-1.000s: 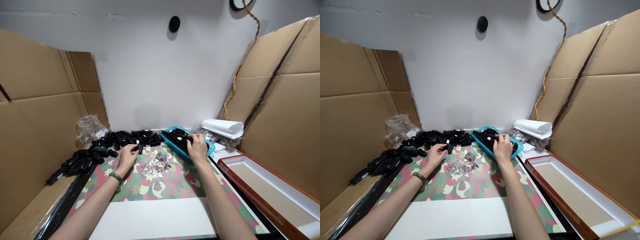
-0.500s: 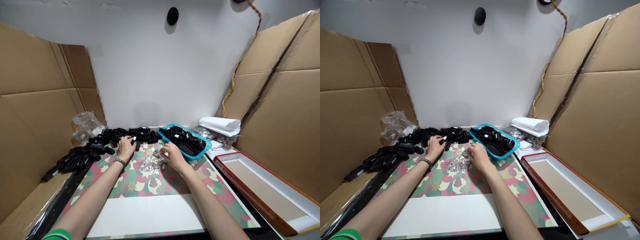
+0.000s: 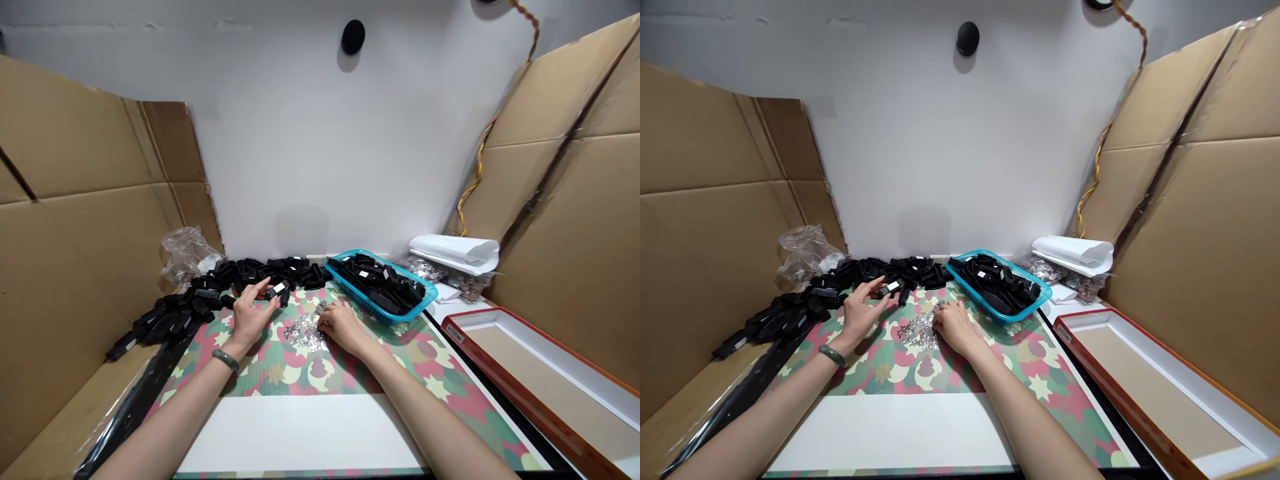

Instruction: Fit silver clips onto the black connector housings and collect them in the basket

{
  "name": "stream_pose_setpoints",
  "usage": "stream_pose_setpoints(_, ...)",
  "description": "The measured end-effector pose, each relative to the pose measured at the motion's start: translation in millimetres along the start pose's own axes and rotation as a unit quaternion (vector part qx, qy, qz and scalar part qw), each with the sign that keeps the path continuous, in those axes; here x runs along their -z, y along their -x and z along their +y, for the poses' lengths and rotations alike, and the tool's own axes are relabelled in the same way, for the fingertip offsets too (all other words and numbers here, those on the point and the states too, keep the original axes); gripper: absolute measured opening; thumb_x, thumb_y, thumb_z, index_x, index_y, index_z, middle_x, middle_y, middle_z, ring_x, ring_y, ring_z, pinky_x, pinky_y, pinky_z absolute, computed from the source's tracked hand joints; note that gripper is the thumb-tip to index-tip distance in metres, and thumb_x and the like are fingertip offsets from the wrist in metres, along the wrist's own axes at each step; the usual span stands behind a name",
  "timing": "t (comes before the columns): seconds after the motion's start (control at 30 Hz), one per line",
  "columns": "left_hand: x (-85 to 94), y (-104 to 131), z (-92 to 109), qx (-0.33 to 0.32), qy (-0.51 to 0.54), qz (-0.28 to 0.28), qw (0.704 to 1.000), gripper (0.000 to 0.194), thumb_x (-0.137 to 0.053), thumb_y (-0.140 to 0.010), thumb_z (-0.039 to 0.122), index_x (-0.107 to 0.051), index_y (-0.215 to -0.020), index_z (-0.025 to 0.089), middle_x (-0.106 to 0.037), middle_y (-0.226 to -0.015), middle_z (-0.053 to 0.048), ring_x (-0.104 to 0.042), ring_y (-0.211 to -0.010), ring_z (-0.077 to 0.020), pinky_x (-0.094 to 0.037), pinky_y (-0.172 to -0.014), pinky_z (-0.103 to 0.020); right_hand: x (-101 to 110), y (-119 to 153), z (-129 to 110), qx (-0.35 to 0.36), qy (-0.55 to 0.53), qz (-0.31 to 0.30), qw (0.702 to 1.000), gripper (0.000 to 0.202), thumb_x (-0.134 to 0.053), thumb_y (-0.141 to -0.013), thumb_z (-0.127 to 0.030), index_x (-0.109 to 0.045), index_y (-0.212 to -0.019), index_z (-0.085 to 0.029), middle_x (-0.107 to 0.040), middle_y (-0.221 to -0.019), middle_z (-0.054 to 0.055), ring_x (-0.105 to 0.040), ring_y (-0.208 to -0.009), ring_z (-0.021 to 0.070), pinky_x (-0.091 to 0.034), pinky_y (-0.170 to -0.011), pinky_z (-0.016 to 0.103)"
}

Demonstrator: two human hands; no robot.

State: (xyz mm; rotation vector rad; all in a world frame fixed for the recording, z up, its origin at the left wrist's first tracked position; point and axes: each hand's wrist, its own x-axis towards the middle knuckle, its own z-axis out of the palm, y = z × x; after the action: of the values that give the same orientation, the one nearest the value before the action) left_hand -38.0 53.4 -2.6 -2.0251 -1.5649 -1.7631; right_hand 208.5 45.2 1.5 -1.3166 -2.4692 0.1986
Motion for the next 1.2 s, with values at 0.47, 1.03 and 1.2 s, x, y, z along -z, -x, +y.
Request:
stream_pose_setpoints(0.47, 16.6, 15, 36, -0.112, 0.090, 0.003, 0.990, 0.043, -0.070, -0.082, 0.015, -0.062, -0.125, 0.020, -0.074, -0.100, -0.005, -0.069, -0.084, -0.0170, -0.056, -0.083, -0.034, -5, 2, 3, 0.033, -0.033, 0.003, 0.999, 0.022, -0.057, -0.086, -0.007, -0.073, -0.077, -0.019, -0.069, -0.084, 0.006, -0.058, -0.084, 0.0206, -0.039, -0.082, 0.033)
stream_pose_setpoints(1.03, -2.0, 24, 25, 0.115, 0.182, -0.084, 0.973, 0.025, -0.060, -0.088, 0.033, -0.077, -0.099, 0.019, -0.070, -0.112, -0.011, -0.067, -0.102, -0.0230, -0.056, -0.079, -0.032, -7, -4, -2, -0.075, -0.514, 0.067, 0.852, 0.022, -0.075, -0.071, -0.039, -0.073, -0.071, -0.017, -0.069, -0.070, 0.003, -0.057, -0.063, 0.0150, -0.043, -0.062, 0.027)
stream_pose_setpoints(1.2, -4.3, 24, 28, 0.256, 0.233, -0.122, 0.930, 0.035, -0.069, -0.081, 0.041, -0.077, -0.102, 0.014, -0.076, -0.095, -0.011, -0.069, -0.070, -0.0195, -0.058, -0.059, -0.031, -12, -3, -8, -0.131, -0.634, 0.063, 0.760, 0.033, -0.087, -0.059, -0.042, -0.073, -0.072, -0.015, -0.068, -0.069, 0.002, -0.053, -0.058, 0.0107, -0.038, -0.058, 0.024)
